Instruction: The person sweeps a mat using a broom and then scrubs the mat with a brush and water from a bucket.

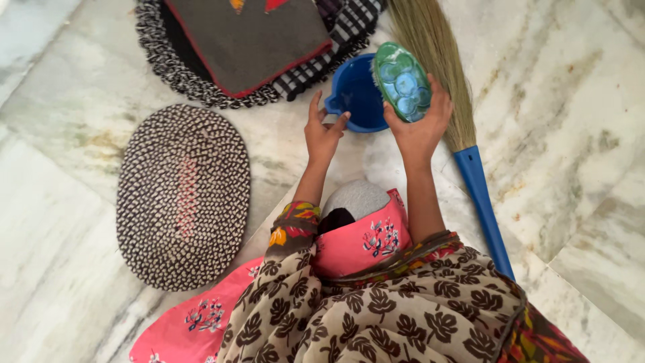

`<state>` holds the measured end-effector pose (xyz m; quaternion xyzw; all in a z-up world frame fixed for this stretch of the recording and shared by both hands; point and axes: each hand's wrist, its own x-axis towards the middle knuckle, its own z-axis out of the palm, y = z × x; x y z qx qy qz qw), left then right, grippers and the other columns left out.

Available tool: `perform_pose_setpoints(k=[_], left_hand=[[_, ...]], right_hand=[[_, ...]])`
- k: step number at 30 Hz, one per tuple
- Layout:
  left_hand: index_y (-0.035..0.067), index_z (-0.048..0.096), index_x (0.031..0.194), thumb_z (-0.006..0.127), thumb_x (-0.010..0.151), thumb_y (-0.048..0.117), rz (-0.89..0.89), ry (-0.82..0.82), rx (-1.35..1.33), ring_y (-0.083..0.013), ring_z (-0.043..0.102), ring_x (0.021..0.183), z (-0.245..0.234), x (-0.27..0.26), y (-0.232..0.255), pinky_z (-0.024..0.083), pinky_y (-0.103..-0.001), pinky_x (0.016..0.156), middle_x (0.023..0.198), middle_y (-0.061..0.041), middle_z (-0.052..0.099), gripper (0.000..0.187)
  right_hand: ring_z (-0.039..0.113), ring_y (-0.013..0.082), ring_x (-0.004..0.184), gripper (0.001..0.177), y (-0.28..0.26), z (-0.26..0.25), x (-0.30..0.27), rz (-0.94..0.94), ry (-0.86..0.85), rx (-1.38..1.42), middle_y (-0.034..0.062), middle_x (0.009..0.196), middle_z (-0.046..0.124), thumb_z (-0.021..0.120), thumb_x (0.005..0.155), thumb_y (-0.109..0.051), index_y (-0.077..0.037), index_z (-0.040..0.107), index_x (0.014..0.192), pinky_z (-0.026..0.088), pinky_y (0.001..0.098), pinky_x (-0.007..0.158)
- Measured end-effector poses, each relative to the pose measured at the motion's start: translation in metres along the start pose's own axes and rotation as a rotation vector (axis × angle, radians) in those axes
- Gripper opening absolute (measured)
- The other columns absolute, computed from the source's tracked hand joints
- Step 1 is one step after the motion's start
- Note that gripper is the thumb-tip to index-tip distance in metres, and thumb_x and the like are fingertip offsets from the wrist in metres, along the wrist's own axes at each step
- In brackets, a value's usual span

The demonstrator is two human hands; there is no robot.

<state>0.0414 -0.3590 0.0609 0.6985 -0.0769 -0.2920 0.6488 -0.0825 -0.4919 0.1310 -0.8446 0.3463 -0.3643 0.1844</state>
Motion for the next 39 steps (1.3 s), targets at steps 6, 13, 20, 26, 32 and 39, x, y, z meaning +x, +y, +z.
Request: perform_pose_setpoints(k=[6, 13, 20, 26, 32, 39], left_hand=[[0.009, 0.024, 0.159, 0.08, 0.09, 0.027, 0.063, 0.06, -0.099, -0.0139, 0.075, 0.075, -0.024, -0.008, -0.007, 0.061, -0.026, 0.058, 0.141, -0.026, 0.061, 0.091], [0.012, 0.036, 0.154, 0.077, 0.09, 0.03, 0.221, 0.12, 0.257, -0.0201, 0.077, 0.072, -0.115, -0.054, -0.006, 0.06, -0.033, 0.073, 0.132, -0.021, 0.071, 0.078], [0.002, 0.022, 0.162, 0.086, 0.082, 0.032, 0.227, 0.652, 0.823, -0.0379, 0.062, 0.118, -0.238, -0.135, -0.025, 0.05, -0.045, 0.1, 0.134, -0.023, 0.063, 0.107], [0.007, 0.014, 0.159, 0.098, 0.054, 0.042, -0.128, 0.582, 1.016, -0.0484, 0.042, 0.134, -0.261, -0.175, -0.072, 0.039, -0.059, 0.106, 0.152, -0.025, 0.039, 0.139], [0.014, 0.02, 0.16, 0.1, 0.047, 0.041, -0.061, 0.523, 1.036, -0.0562, 0.034, 0.139, -0.262, -0.173, -0.147, 0.035, -0.062, 0.113, 0.154, -0.03, 0.034, 0.141], [0.013, 0.05, 0.148, 0.098, 0.047, 0.037, 0.013, 0.558, 1.051, -0.0588, 0.029, 0.142, -0.27, -0.137, -0.181, 0.033, -0.06, 0.117, 0.158, -0.03, 0.032, 0.115]], right_hand=[[0.051, 0.0431, 0.119, 0.083, -0.009, 0.001, -0.003, -0.137, -0.016, -0.147, 0.0203, 0.128, 0.06, 0.093, 0.078, -0.037, -0.002, 0.053, 0.142, 0.041, 0.0552, 0.109], [0.056, 0.0379, 0.128, 0.077, -0.051, -0.003, 0.019, -0.258, -0.051, -0.034, 0.0176, 0.128, 0.062, 0.095, 0.081, -0.035, -0.007, 0.058, 0.143, 0.024, 0.0644, 0.126], [0.047, 0.0354, 0.127, 0.076, -0.184, 0.068, 0.022, -0.594, -0.24, 0.312, 0.0157, 0.131, 0.056, 0.088, 0.078, -0.028, -0.007, 0.055, 0.143, 0.042, 0.0527, 0.113], [0.048, 0.0341, 0.123, 0.082, -0.243, 0.184, -0.086, -0.655, -0.277, 0.282, 0.011, 0.128, 0.058, 0.092, 0.077, -0.044, -0.01, 0.053, 0.14, 0.04, 0.0512, 0.101], [0.048, 0.0383, 0.121, 0.08, -0.202, 0.236, -0.188, -0.458, -0.309, 0.247, 0.0149, 0.126, 0.06, 0.093, 0.075, -0.043, -0.006, 0.053, 0.133, 0.041, 0.0543, 0.102], [0.05, 0.0405, 0.125, 0.079, -0.17, 0.264, -0.211, -0.309, -0.427, 0.364, 0.0177, 0.13, 0.056, 0.092, 0.078, -0.033, -0.003, 0.049, 0.137, 0.041, 0.052, 0.11]])
